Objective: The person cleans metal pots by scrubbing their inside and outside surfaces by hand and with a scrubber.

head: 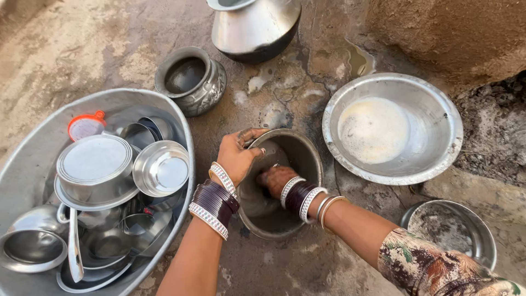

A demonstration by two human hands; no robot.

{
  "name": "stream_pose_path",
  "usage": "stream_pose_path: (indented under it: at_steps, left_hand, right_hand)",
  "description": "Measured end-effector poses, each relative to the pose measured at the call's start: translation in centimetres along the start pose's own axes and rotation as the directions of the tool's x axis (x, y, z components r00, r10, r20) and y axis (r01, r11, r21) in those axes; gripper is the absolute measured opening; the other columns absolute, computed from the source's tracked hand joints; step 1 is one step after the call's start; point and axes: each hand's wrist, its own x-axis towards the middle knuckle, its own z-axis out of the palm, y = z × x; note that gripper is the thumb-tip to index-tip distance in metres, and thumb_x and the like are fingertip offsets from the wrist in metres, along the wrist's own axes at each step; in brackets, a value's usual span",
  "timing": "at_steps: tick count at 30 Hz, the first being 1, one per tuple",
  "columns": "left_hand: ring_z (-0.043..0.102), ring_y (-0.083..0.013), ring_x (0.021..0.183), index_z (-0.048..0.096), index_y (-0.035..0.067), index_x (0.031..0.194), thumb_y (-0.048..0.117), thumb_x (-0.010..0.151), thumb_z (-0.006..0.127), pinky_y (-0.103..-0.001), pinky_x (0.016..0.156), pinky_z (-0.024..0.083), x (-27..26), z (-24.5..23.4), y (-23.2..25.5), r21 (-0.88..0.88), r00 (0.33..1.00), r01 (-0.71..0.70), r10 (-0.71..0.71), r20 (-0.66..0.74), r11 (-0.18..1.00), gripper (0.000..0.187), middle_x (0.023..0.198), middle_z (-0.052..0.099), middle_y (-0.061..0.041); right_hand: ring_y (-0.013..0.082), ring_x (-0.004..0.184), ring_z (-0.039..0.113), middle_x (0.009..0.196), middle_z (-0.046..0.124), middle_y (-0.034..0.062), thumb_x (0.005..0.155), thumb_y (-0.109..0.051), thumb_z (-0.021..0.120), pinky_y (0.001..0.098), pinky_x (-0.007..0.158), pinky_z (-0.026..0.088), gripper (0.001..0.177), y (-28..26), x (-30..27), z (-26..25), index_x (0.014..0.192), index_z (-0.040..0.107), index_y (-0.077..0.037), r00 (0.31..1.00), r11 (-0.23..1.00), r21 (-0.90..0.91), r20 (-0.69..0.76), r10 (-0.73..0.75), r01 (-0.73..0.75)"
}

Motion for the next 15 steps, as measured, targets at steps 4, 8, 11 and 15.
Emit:
stream_pose_path:
  at_steps: [4, 8, 11, 15]
  left_hand:
    - [0.072, -0.0164, 0.1, 0.071, -0.006, 0.12, -0.013, 0.075, 0.063, -0.029, 0.09, 0.056, 0.2, 0.1, -1.4, -0.223, 0.993, 0.095, -0.109, -0.051, 0.97, 0.046, 0.113, 0.077, -0.011]
    - [0.072, -0.0144, 0.102, 0.071, -0.005, 0.12, -0.013, 0.075, 0.063, -0.028, 0.088, 0.057, -0.4, 1.1, -0.4, -0.145, 0.999, 0.04, -0.041, -0.005, 0.989, 0.046, 0.113, 0.077, -0.01]
    - [0.073, -0.015, 0.092, 0.074, -0.002, 0.118, -0.01, 0.077, 0.064, -0.027, 0.086, 0.057, -0.3, 1.1, 0.6, 0.062, 0.973, 0.178, -0.166, -0.158, 0.982, 0.043, 0.104, 0.08, -0.01]
    - [0.072, -0.0134, 0.094, 0.074, -0.002, 0.118, -0.011, 0.075, 0.061, -0.027, 0.085, 0.056, -0.5, 0.0, 0.2, -0.055, 0.984, 0.092, -0.099, -0.149, 0.994, 0.046, 0.106, 0.079, -0.009]
  right_hand:
    - [0.0357, 0.095, 0.071, 0.1, 0.075, 0.0174, 0.091, -0.01, 0.062, 0.0485, 0.083, 0.058, 0.016, 0.7, 2.4, -2.3, 0.101, 0.073, -0.007, 0.924, 0.961, 0.047, -0.266, 0.276, -0.274]
    - [0.0395, 0.09, 0.07, 0.095, 0.072, 0.023, 0.08, -0.014, 0.072, 0.0475, 0.077, 0.059, 0.039, -2.7, 2.0, -1.1, 0.114, 0.065, 0.002, 0.904, 0.901, 0.306, -0.205, 0.376, -0.306]
    - [0.0401, 0.09, 0.071, 0.098, 0.073, 0.0233, 0.076, -0.009, 0.075, 0.0483, 0.081, 0.058, 0.022, -3.5, 0.2, -0.9, 0.096, 0.073, 0.0, 0.958, 0.938, 0.345, -0.28, 0.066, 0.036]
    - [0.0371, 0.099, 0.071, 0.106, 0.075, 0.0196, 0.086, -0.013, 0.069, 0.046, 0.087, 0.058, 0.016, -0.5, 1.2, -2.1, 0.098, 0.076, -0.006, 0.947, 0.911, 0.358, -0.161, 0.277, -0.205]
